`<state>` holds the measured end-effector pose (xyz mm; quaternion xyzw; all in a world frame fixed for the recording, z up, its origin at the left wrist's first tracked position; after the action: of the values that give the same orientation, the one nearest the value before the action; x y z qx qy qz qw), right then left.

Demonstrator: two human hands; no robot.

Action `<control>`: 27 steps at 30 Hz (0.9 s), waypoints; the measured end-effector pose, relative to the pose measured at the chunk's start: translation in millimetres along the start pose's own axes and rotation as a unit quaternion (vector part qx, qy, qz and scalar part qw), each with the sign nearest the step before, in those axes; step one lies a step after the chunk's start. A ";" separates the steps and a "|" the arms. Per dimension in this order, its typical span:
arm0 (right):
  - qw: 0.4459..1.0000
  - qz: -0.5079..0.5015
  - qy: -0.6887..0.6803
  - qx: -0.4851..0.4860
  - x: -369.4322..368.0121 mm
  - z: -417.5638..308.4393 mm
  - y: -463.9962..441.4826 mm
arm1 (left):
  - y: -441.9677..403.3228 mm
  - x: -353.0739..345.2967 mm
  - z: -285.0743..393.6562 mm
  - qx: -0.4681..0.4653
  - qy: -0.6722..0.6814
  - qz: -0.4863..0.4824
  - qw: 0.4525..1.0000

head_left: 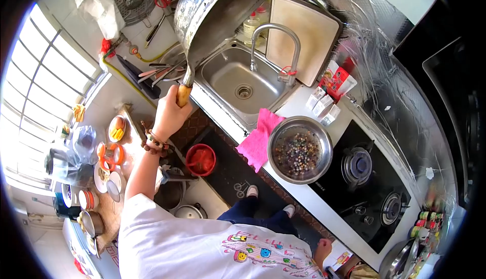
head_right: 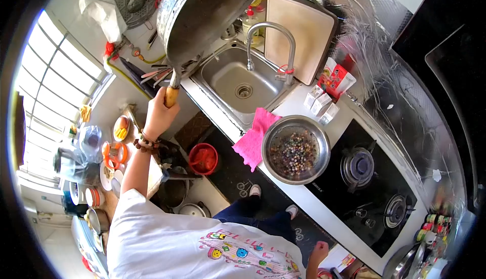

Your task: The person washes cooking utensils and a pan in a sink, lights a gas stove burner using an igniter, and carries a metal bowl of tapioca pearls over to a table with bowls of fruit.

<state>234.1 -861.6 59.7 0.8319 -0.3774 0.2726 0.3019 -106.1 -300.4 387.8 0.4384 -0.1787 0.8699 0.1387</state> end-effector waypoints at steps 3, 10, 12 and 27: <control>0.999 -0.017 0.041 -0.029 -0.5 -20.1 6.1 | -6.2 2.8 -9.6 -0.014 -0.022 0.013 1.000; 0.999 -0.013 0.035 -0.024 -5.4 -14.1 -1.3 | -9.0 6.7 -1.9 -0.035 -0.040 0.018 0.998; 0.999 -0.013 0.038 -0.032 -4.6 -8.6 -2.6 | -6.8 7.8 4.1 -0.027 -0.049 0.007 0.998; 0.999 -0.003 0.006 -0.035 17.7 30.9 1.6 | 15.4 0.9 31.3 -0.023 -0.065 0.036 0.997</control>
<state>249.8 -892.5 51.6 0.8201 -0.3828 0.2636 0.3339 -90.4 -327.7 403.0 0.4837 -0.2227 0.8398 0.1054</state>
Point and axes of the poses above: each hand's wrist, its own y-axis away from the middle knuckle, its own x-axis out of the back of the hand, z = x × y, the point moved 1 cm from there along -y, towards the middle knuckle, and after that the axes turned 13 degrees about -z, right-handed, at the moved point
